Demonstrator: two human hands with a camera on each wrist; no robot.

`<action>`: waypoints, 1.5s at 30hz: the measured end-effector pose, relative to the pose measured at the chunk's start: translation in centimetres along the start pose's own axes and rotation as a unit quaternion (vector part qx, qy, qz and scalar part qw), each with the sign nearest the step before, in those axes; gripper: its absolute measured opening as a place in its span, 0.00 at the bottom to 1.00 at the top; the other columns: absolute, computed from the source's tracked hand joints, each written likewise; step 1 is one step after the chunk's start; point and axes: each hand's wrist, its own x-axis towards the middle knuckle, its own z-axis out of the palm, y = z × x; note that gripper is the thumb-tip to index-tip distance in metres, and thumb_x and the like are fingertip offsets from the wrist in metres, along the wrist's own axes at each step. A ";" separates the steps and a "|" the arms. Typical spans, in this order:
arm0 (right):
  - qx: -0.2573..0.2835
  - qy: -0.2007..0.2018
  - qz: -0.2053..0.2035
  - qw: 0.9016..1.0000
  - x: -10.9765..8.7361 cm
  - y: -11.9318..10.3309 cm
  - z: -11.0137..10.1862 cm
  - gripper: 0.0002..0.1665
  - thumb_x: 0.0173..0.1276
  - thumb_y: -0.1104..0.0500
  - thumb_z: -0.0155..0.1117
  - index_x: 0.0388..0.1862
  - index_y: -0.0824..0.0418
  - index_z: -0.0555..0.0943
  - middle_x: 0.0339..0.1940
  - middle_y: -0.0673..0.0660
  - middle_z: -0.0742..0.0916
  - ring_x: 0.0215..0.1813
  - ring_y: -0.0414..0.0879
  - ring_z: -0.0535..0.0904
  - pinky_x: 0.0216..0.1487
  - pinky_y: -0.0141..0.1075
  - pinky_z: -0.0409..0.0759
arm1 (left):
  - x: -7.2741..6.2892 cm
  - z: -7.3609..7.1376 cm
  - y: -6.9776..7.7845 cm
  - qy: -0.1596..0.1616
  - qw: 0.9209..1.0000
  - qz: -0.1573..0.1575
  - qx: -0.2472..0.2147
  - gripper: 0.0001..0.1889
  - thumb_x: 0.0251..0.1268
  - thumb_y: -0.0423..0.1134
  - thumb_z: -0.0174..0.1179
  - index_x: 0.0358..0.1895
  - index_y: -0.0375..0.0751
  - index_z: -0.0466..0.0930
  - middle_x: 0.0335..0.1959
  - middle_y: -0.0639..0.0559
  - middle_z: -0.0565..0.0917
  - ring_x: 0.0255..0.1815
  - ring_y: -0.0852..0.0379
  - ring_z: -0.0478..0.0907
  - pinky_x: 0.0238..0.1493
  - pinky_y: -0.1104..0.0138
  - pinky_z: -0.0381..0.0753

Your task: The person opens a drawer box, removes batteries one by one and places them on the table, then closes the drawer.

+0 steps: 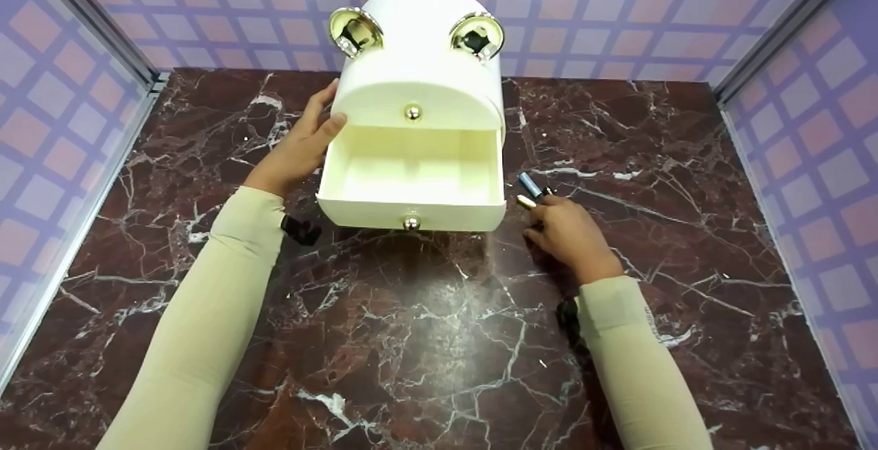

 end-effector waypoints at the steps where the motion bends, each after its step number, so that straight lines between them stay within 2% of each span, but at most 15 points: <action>1: 0.001 0.000 0.000 1.000 0.0 0.0 0.0 0.09 0.55 0.57 0.76 0.32 0.59 0.86 0.33 0.57 0.84 0.32 0.53 0.81 0.35 0.49 0.81 | 0.0 0.0 0.0 0.000 1.000 0.002 0.000 0.36 0.71 0.63 0.46 0.77 0.68 0.42 0.78 0.49 0.56 0.77 0.52 0.56 0.73 0.51 0.63; 6: 0.001 0.001 0.005 1.000 -0.1 0.1 0.0 0.09 0.54 0.56 0.76 0.32 0.59 0.86 0.33 0.57 0.84 0.32 0.53 0.81 0.35 0.50 0.81 | 0.0 0.1 0.1 0.003 1.000 -0.008 0.001 0.37 0.69 0.65 0.47 0.77 0.71 0.42 0.78 0.49 0.57 0.77 0.52 0.57 0.72 0.51 0.64; 13: 0.004 -0.001 0.005 1.000 -0.2 0.0 0.0 0.09 0.55 0.56 0.76 0.33 0.59 0.87 0.35 0.58 0.86 0.36 0.54 0.83 0.39 0.51 0.82 | -0.1 0.1 0.1 0.002 1.000 -0.007 0.002 0.38 0.69 0.66 0.46 0.77 0.70 0.41 0.78 0.47 0.56 0.77 0.50 0.57 0.72 0.50 0.65; 25: -0.005 0.038 -0.016 0.999 -1.0 -0.9 -0.6 0.10 0.55 0.57 0.76 0.29 0.61 0.85 0.32 0.57 0.84 0.32 0.52 0.81 0.34 0.49 0.81 | -0.1 0.1 0.0 0.000 1.000 -0.009 -0.003 0.37 0.70 0.64 0.47 0.77 0.69 0.42 0.78 0.48 0.57 0.76 0.49 0.59 0.73 0.51 0.64; 30: -0.002 0.053 -0.026 0.998 -1.2 -1.9 -1.0 0.09 0.54 0.59 0.76 0.30 0.62 0.85 0.32 0.58 0.84 0.32 0.51 0.80 0.34 0.48 0.81 | -0.9 0.0 1.6 -0.010 1.000 -0.016 -0.007 0.35 0.75 0.56 0.45 0.78 0.61 0.40 0.78 0.45 0.54 0.78 0.50 0.55 0.75 0.53 0.59; 35: -0.007 0.076 -0.051 0.996 -1.2 -3.2 -1.6 0.08 0.53 0.60 0.76 0.29 0.61 0.85 0.31 0.57 0.83 0.31 0.51 0.79 0.32 0.46 0.81 | -1.6 -0.1 2.9 -0.016 1.000 -0.012 -0.008 0.35 0.76 0.52 0.45 0.79 0.54 0.40 0.78 0.43 0.54 0.78 0.49 0.53 0.75 0.54 0.60; 40: 0.003 0.100 -0.090 0.991 -1.3 -5.0 -2.3 0.08 0.51 0.63 0.77 0.29 0.60 0.85 0.32 0.56 0.85 0.34 0.49 0.81 0.35 0.43 0.83 | -1.7 -0.2 3.1 -0.017 1.000 -0.012 -0.010 0.35 0.76 0.52 0.46 0.79 0.54 0.41 0.78 0.42 0.54 0.78 0.49 0.54 0.74 0.53 0.62; 45: 0.028 0.124 -0.137 0.982 -1.4 -6.8 -2.8 0.13 0.49 0.67 0.76 0.35 0.58 0.87 0.38 0.52 0.87 0.39 0.46 0.83 0.42 0.37 0.83 | -1.6 -0.1 3.2 -0.017 1.000 -0.013 -0.012 0.35 0.75 0.53 0.46 0.79 0.54 0.41 0.78 0.42 0.54 0.78 0.48 0.55 0.73 0.52 0.63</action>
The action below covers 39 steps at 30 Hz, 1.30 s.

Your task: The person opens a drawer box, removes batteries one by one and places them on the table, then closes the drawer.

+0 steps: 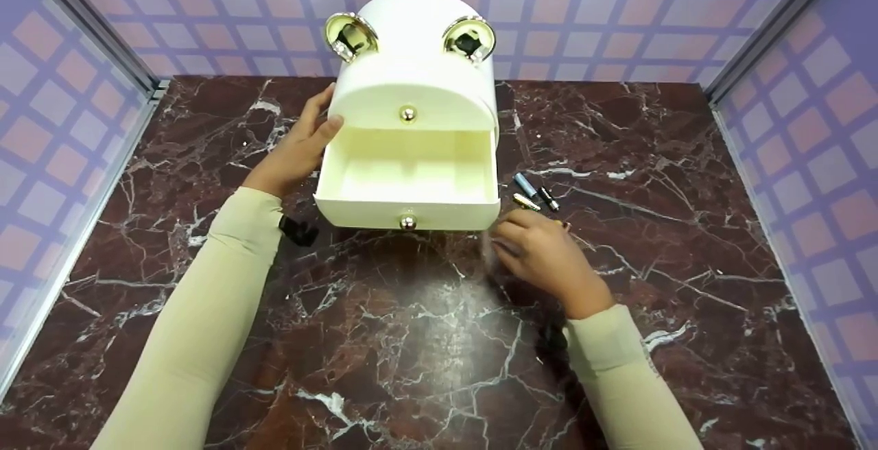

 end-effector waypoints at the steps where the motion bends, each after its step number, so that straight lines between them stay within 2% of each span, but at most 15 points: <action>1: 0.007 0.006 -0.009 1.000 0.1 -0.3 -0.1 0.15 0.49 0.68 0.75 0.37 0.57 0.87 0.39 0.52 0.87 0.41 0.46 0.83 0.44 0.36 0.83 | 0.0 0.0 0.0 0.000 1.000 0.001 -0.001 0.35 0.75 0.53 0.46 0.79 0.54 0.41 0.78 0.42 0.54 0.78 0.48 0.55 0.73 0.52 0.63; 4: 0.025 0.028 -0.025 0.999 0.5 -1.3 -0.1 0.17 0.49 0.69 0.74 0.40 0.57 0.87 0.40 0.52 0.88 0.42 0.46 0.83 0.47 0.35 0.81 | 0.1 0.0 0.0 0.001 1.000 0.002 -0.002 0.35 0.76 0.52 0.46 0.79 0.53 0.41 0.78 0.41 0.54 0.78 0.48 0.55 0.73 0.52 0.64; 7: 0.031 0.049 -0.032 0.998 0.8 -2.0 0.0 0.19 0.48 0.69 0.74 0.41 0.58 0.87 0.39 0.53 0.88 0.41 0.48 0.84 0.46 0.37 0.82 | 0.3 0.0 -0.2 0.001 1.000 0.002 -0.003 0.36 0.76 0.52 0.47 0.79 0.53 0.41 0.78 0.41 0.53 0.78 0.48 0.54 0.73 0.52 0.64; 14: 0.029 0.074 -0.030 0.996 1.4 -3.3 1.1 0.16 0.50 0.67 0.73 0.41 0.62 0.86 0.38 0.57 0.87 0.38 0.51 0.85 0.42 0.40 0.85 | 1.7 -0.1 -2.8 0.010 1.000 -0.007 -0.019 0.37 0.71 0.59 0.50 0.77 0.65 0.42 0.79 0.48 0.54 0.78 0.52 0.55 0.72 0.52 0.65; 17: 0.031 0.093 -0.032 0.995 1.9 -4.1 1.8 0.17 0.49 0.68 0.74 0.42 0.63 0.86 0.38 0.58 0.87 0.39 0.52 0.85 0.43 0.40 0.86 | 1.8 -0.1 -3.1 0.015 1.000 -0.004 -0.015 0.37 0.69 0.61 0.51 0.77 0.67 0.44 0.78 0.50 0.56 0.77 0.53 0.57 0.71 0.53 0.67; 21: 0.046 0.138 -0.039 0.989 2.8 -5.3 2.7 0.20 0.48 0.69 0.74 0.44 0.63 0.86 0.40 0.59 0.87 0.41 0.53 0.84 0.47 0.40 0.84 | 1.9 0.0 -3.1 0.025 1.000 0.013 0.003 0.37 0.70 0.61 0.50 0.77 0.62 0.46 0.77 0.50 0.58 0.76 0.52 0.59 0.69 0.55 0.70; 26: 0.070 0.198 -0.059 0.976 4.4 -6.6 3.7 0.21 0.50 0.70 0.72 0.46 0.62 0.86 0.43 0.61 0.86 0.44 0.52 0.84 0.51 0.35 0.83 | 1.9 0.1 -2.7 0.045 0.999 0.019 0.024 0.35 0.71 0.62 0.47 0.77 0.58 0.49 0.76 0.51 0.60 0.75 0.52 0.62 0.72 0.57 0.66; 31: 0.076 0.222 -0.065 0.970 5.4 -7.6 4.8 0.20 0.50 0.71 0.72 0.45 0.63 0.86 0.45 0.63 0.85 0.46 0.53 0.84 0.54 0.33 0.82 | 2.0 0.1 -2.6 0.049 0.998 0.014 0.036 0.36 0.70 0.64 0.45 0.76 0.58 0.49 0.77 0.52 0.59 0.74 0.54 0.64 0.73 0.59 0.65; 37: 0.054 0.233 -0.054 0.969 5.8 -8.0 6.0 0.18 0.51 0.71 0.73 0.44 0.63 0.86 0.43 0.62 0.85 0.42 0.51 0.83 0.45 0.31 0.84 | 2.0 -0.1 -2.3 0.033 0.999 0.007 0.034 0.36 0.71 0.63 0.45 0.77 0.60 0.47 0.77 0.51 0.58 0.74 0.54 0.63 0.72 0.58 0.66; 39: 0.043 0.238 -0.050 0.969 5.9 -8.1 6.2 0.17 0.52 0.70 0.73 0.43 0.63 0.86 0.42 0.61 0.85 0.40 0.49 0.83 0.42 0.30 0.83 | 1.7 -0.2 -1.7 0.024 0.999 -0.002 0.035 0.35 0.72 0.62 0.45 0.77 0.59 0.46 0.78 0.50 0.57 0.74 0.52 0.63 0.71 0.56 0.67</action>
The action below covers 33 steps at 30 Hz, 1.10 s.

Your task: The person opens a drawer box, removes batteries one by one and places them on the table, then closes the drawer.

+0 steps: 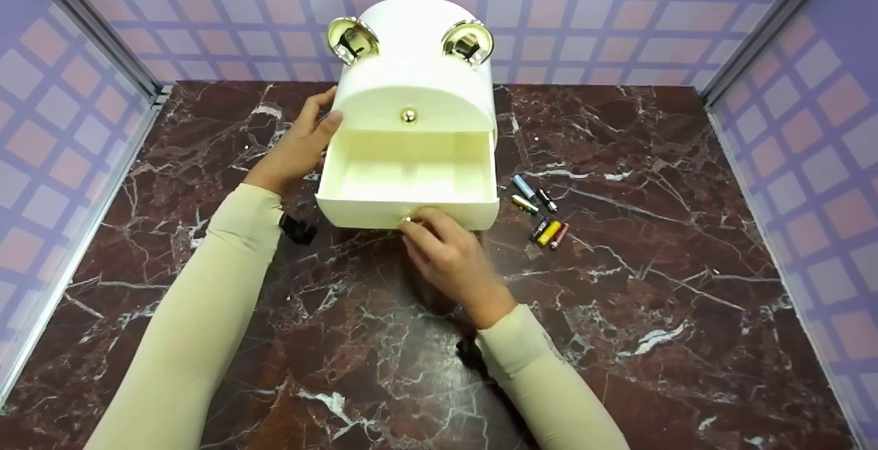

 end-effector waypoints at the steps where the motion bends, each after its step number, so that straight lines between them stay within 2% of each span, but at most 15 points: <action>1: -0.005 0.003 0.000 1.000 0.0 0.0 0.1 0.16 0.52 0.70 0.73 0.43 0.63 0.86 0.42 0.61 0.85 0.40 0.49 0.83 0.41 0.31 0.83 | -0.3 -0.1 0.5 -0.006 1.000 -0.004 0.000 0.35 0.73 0.60 0.45 0.77 0.58 0.46 0.78 0.48 0.56 0.74 0.51 0.63 0.71 0.55 0.68; 3: -0.012 0.012 -0.002 1.000 0.0 -0.1 0.4 0.15 0.53 0.70 0.73 0.42 0.64 0.86 0.41 0.60 0.85 0.40 0.49 0.83 0.41 0.32 0.83 | -0.9 -0.3 1.4 -0.014 1.000 -0.010 0.000 0.34 0.74 0.57 0.45 0.78 0.55 0.45 0.78 0.47 0.55 0.74 0.49 0.62 0.70 0.54 0.69; 6: -0.019 0.026 -0.007 0.999 0.2 -0.1 0.6 0.14 0.54 0.70 0.72 0.41 0.64 0.86 0.40 0.60 0.85 0.40 0.50 0.83 0.42 0.34 0.84 | -1.1 -0.4 1.7 -0.022 1.000 -0.017 -0.005 0.34 0.75 0.56 0.44 0.78 0.54 0.44 0.78 0.45 0.54 0.74 0.47 0.63 0.64 0.51 0.75; 10: -0.021 0.037 -0.014 0.999 0.5 -0.1 0.9 0.13 0.53 0.72 0.72 0.40 0.65 0.86 0.39 0.60 0.86 0.40 0.51 0.84 0.45 0.35 0.84 | 0.1 -0.4 0.0 -0.019 1.000 -0.014 -0.020 0.35 0.72 0.61 0.46 0.77 0.59 0.45 0.79 0.49 0.54 0.74 0.49 0.63 0.62 0.51 0.76; 12: -0.023 0.038 -0.016 0.999 0.7 -0.1 1.0 0.13 0.53 0.71 0.72 0.40 0.66 0.86 0.39 0.60 0.86 0.41 0.51 0.84 0.46 0.34 0.84 | 0.3 -0.4 -0.5 -0.018 1.000 -0.012 -0.022 0.36 0.70 0.63 0.46 0.77 0.61 0.46 0.79 0.51 0.53 0.74 0.49 0.62 0.63 0.51 0.76; 17: -0.032 0.038 -0.020 0.999 1.0 0.3 1.3 0.12 0.54 0.71 0.72 0.40 0.66 0.86 0.39 0.61 0.86 0.41 0.51 0.84 0.47 0.34 0.84 | 0.3 -0.4 -0.7 -0.020 0.999 -0.007 -0.027 0.37 0.69 0.65 0.47 0.76 0.60 0.48 0.78 0.50 0.54 0.75 0.51 0.62 0.64 0.51 0.75; 23: -0.039 0.028 -0.012 0.999 1.5 1.0 1.7 0.11 0.56 0.71 0.70 0.40 0.67 0.85 0.39 0.61 0.85 0.41 0.53 0.83 0.48 0.36 0.84 | 0.1 -0.7 -0.5 -0.035 0.998 -0.021 -0.051 0.36 0.69 0.63 0.48 0.76 0.62 0.46 0.77 0.48 0.57 0.71 0.51 0.66 0.50 0.52 0.84; 29: -0.049 0.023 0.002 0.999 1.8 2.0 2.0 0.10 0.57 0.70 0.70 0.40 0.67 0.85 0.40 0.61 0.86 0.42 0.53 0.84 0.50 0.36 0.84 | 0.3 -0.8 -0.4 -0.050 0.993 -0.044 -0.093 0.35 0.70 0.60 0.50 0.76 0.63 0.47 0.76 0.46 0.59 0.71 0.50 0.66 0.59 0.46 0.78; 33: -0.050 0.017 0.016 0.998 2.1 2.6 2.2 0.10 0.59 0.70 0.69 0.41 0.66 0.85 0.40 0.61 0.85 0.42 0.53 0.83 0.51 0.36 0.83 | 0.4 -0.7 -0.5 -0.056 0.989 -0.053 -0.123 0.35 0.72 0.56 0.51 0.76 0.62 0.47 0.74 0.43 0.63 0.69 0.48 0.70 0.60 0.45 0.77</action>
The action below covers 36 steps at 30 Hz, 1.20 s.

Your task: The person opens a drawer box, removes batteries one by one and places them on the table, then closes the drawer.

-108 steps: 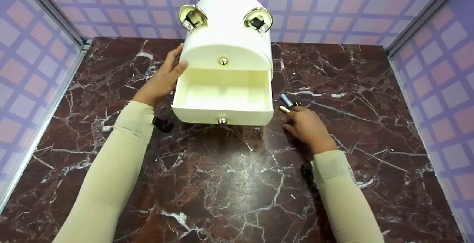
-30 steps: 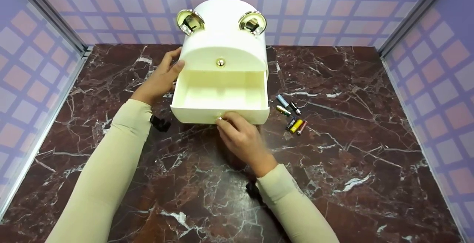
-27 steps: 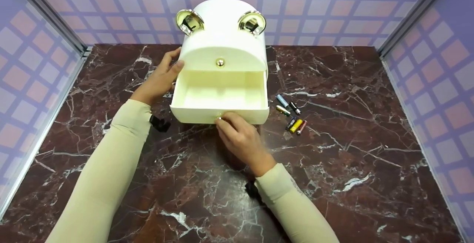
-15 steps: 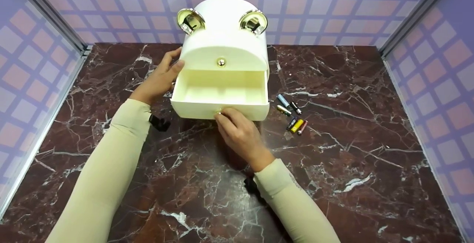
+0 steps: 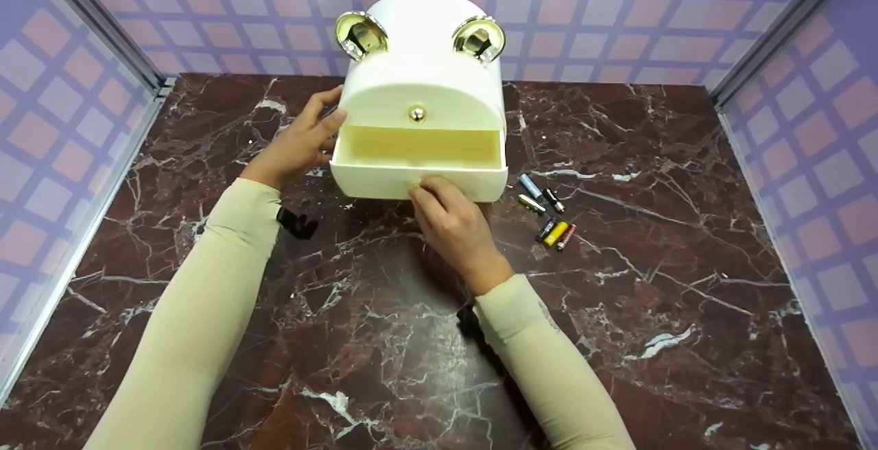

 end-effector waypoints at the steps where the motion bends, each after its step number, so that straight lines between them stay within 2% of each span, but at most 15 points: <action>1: -0.001 -0.002 0.003 1.000 0.1 0.2 0.1 0.10 0.60 0.69 0.69 0.41 0.66 0.85 0.40 0.61 0.85 0.42 0.53 0.83 0.51 0.36 0.83 | 0.0 0.0 0.0 -0.002 1.000 -0.001 -0.007 0.35 0.72 0.56 0.51 0.76 0.62 0.46 0.73 0.42 0.65 0.67 0.47 0.71 0.59 0.46 0.78; 4: -0.008 -0.009 0.008 1.000 0.4 0.6 0.4 0.09 0.61 0.68 0.68 0.42 0.65 0.85 0.40 0.61 0.85 0.42 0.53 0.83 0.50 0.36 0.83 | 0.0 0.0 -0.1 0.000 1.000 -0.003 -0.015 0.35 0.70 0.57 0.51 0.76 0.63 0.47 0.70 0.41 0.68 0.65 0.46 0.74 0.58 0.48 0.79; 7: -0.009 -0.011 0.016 1.000 0.8 1.0 0.7 0.09 0.62 0.68 0.68 0.42 0.65 0.85 0.40 0.61 0.85 0.42 0.53 0.83 0.49 0.37 0.84 | -0.1 0.1 -0.1 0.006 1.000 0.001 -0.008 0.36 0.68 0.61 0.52 0.76 0.65 0.48 0.71 0.43 0.68 0.66 0.48 0.73 0.58 0.49 0.80; 17: -0.004 -0.006 0.049 0.999 1.6 2.1 1.6 0.08 0.62 0.67 0.68 0.42 0.66 0.85 0.42 0.62 0.85 0.45 0.54 0.82 0.50 0.39 0.83 | -0.1 0.3 -0.2 0.011 1.000 0.002 0.010 0.37 0.66 0.65 0.51 0.75 0.68 0.48 0.72 0.44 0.66 0.68 0.47 0.71 0.59 0.46 0.77; 27: -0.009 -0.009 0.074 0.997 2.3 3.2 2.6 0.06 0.66 0.64 0.66 0.40 0.65 0.84 0.42 0.60 0.84 0.46 0.52 0.82 0.50 0.40 0.83 | -0.2 0.4 -0.3 0.011 1.000 0.003 0.000 0.36 0.69 0.62 0.50 0.76 0.66 0.47 0.74 0.41 0.64 0.68 0.44 0.71 0.58 0.47 0.79; 31: -0.004 -0.008 0.076 0.997 2.4 3.4 2.8 0.06 0.66 0.64 0.65 0.40 0.65 0.84 0.42 0.60 0.84 0.45 0.52 0.82 0.48 0.40 0.83 | -1.2 0.5 0.8 0.012 1.000 -0.006 0.005 0.34 0.72 0.58 0.49 0.77 0.62 0.46 0.72 0.40 0.65 0.66 0.44 0.73 0.58 0.50 0.80; 36: 0.005 -0.008 0.074 0.997 2.5 3.5 2.8 0.06 0.67 0.65 0.65 0.41 0.66 0.84 0.42 0.61 0.85 0.45 0.52 0.82 0.47 0.40 0.84 | -1.1 0.5 0.3 0.021 1.000 -0.001 0.017 0.35 0.69 0.62 0.50 0.76 0.66 0.49 0.71 0.42 0.67 0.65 0.47 0.73 0.57 0.52 0.81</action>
